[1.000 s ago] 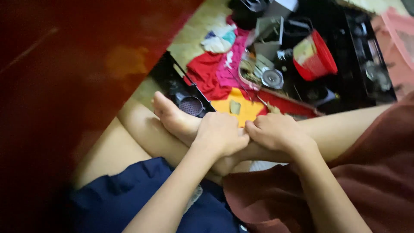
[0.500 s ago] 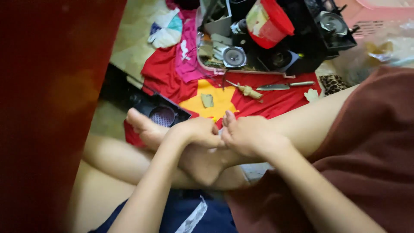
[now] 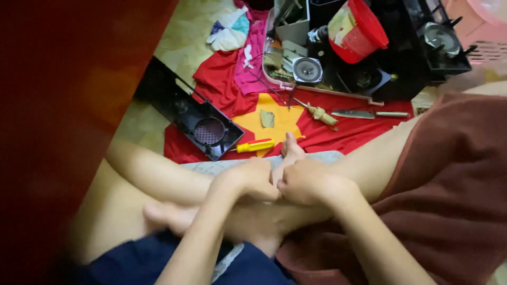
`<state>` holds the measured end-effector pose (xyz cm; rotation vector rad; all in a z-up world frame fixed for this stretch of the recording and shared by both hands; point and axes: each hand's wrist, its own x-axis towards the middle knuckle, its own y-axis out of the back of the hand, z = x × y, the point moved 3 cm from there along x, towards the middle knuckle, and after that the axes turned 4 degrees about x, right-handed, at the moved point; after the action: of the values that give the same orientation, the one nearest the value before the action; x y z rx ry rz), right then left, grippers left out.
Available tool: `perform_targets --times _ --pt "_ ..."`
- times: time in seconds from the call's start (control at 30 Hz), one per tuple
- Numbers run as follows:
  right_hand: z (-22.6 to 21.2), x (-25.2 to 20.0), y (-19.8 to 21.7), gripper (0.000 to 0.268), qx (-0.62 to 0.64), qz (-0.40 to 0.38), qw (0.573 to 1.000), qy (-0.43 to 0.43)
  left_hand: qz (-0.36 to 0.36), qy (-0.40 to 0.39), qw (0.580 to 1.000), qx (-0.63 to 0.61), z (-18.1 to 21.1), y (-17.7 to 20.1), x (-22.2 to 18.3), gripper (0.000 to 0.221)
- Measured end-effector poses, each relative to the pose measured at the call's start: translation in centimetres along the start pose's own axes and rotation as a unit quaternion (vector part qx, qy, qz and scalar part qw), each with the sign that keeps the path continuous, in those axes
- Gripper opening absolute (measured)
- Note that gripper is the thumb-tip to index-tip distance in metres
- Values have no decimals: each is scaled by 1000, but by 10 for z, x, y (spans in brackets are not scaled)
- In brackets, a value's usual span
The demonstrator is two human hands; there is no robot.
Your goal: The person cleans a black plastic mesh panel using a brown cloth and then applies several white adhesive strips to the interior side of the panel.
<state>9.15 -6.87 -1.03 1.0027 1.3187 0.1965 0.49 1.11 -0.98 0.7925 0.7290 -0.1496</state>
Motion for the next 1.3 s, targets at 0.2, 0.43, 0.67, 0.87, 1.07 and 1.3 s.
perform_targets --times 0.2,0.43,0.67,0.87,1.07,1.3 --pt "-22 -11 -14 44 -68 85 990 85 16 1 999 30 -7 -2 -16 49" --pt "-37 3 8 46 -52 -6 997 58 47 18 993 -104 -39 -16 -25 31" --pt "3 120 47 41 0 40 998 54 124 -40 975 -177 -42 -19 -28 50" --pt "-6 182 35 46 -130 93 979 129 450 152 872 -119 -88 6 3 38" --pt "38 213 40 50 -207 9 974 -92 392 269 880 13 -128 20 53 38" --pt "79 171 73 34 -100 -42 993 -48 320 279 905 15 -110 21 46 19"
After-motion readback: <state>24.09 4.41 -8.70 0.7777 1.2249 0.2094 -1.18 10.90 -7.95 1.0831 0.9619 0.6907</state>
